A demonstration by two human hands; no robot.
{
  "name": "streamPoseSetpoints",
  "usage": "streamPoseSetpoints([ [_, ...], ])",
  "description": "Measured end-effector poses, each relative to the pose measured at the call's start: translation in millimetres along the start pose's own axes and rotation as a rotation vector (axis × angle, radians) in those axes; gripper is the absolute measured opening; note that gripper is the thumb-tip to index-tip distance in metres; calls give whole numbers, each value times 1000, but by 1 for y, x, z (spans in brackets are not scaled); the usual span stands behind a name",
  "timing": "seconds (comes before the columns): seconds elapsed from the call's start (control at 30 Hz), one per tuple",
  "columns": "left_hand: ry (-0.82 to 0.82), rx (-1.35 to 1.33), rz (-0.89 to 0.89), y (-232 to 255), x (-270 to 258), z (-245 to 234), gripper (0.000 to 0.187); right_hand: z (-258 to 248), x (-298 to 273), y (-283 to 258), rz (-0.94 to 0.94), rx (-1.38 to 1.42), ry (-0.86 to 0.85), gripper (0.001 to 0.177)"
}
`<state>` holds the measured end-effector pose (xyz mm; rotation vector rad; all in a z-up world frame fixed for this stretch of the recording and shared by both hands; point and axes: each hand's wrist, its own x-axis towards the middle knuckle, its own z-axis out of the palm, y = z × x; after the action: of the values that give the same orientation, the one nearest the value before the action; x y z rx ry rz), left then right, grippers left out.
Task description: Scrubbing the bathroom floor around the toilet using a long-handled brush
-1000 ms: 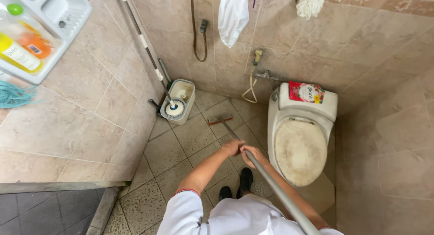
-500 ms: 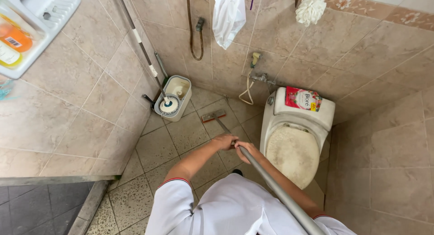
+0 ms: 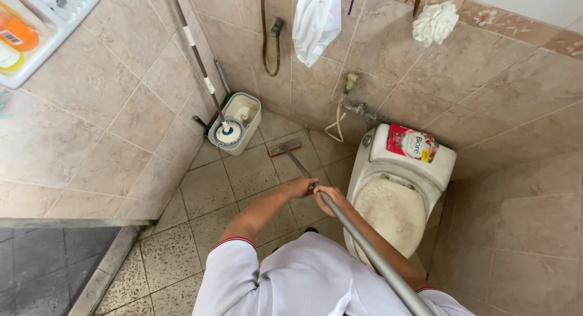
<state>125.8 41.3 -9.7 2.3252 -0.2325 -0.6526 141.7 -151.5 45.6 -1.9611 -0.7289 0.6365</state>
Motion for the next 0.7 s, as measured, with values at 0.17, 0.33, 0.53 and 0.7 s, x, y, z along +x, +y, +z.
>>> streamPoseSetpoints([
  [0.17, 80, 15, -86, -14, 29, 3, 23, -8, 22, 0, -6, -4, 12, 14],
  [0.33, 125, -4, -180, -16, 43, 21, 31, -20, 17, -10, -30, 4, 41, 12],
  [0.53, 81, 18, -72, -16, 42, 43, 39, -19, -5, -10, 24, -19, 34, 13],
  [0.7, -9, -168, -197, -28, 57, 19, 45, -9, 14, -16, 55, 2, 108, 14],
])
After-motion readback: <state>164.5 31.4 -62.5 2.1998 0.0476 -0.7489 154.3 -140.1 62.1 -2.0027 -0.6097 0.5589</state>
